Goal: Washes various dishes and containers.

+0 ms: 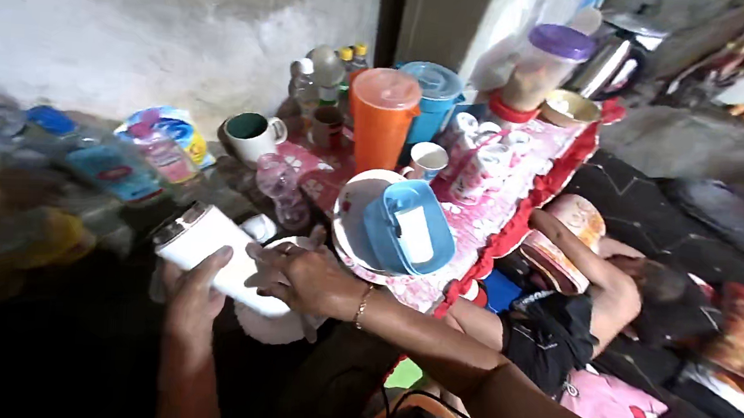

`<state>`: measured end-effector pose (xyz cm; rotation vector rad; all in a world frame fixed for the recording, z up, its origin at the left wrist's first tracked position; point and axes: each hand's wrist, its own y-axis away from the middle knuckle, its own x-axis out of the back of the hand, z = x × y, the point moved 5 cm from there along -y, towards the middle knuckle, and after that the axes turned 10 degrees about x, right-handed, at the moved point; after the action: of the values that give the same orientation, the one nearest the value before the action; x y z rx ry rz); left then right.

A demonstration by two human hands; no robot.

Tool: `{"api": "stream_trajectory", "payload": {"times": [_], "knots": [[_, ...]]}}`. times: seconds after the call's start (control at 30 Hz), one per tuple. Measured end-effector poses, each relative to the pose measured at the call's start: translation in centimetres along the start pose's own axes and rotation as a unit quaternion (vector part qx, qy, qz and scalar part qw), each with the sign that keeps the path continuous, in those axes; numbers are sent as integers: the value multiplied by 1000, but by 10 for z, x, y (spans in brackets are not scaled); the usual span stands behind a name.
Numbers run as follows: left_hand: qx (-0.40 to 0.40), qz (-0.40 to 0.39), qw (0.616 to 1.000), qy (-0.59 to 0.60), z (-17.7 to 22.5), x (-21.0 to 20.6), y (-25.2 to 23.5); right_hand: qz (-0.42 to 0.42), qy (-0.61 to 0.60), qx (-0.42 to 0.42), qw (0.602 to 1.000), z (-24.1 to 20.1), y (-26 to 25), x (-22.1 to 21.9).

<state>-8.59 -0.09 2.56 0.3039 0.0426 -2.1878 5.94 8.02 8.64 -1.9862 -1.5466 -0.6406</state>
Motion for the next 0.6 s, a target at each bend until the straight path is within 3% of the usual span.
{"api": "stream_trajectory", "payload": {"times": [0.13,0.23,0.4,0.47,0.53,0.57,0.6], "knots": [[43,-28,998,42,16,-24,41,67,-166,2,984,19,-6,-12],[19,-27,997,67,8,-20,41,100,-211,9,972,21,-14,-18],[-51,-19,997,-59,-13,13,33,120,-152,-45,980,32,-28,-21],[-9,27,994,-110,-27,35,36,131,-256,-38,957,43,-31,-23],[27,54,988,-139,-43,53,45,138,-413,-42,899,55,-35,-34],[28,61,985,-158,-53,59,50,148,-429,-57,889,58,-37,-38],[39,71,982,-169,-62,64,54,155,-390,-67,905,61,-41,-41]]}}
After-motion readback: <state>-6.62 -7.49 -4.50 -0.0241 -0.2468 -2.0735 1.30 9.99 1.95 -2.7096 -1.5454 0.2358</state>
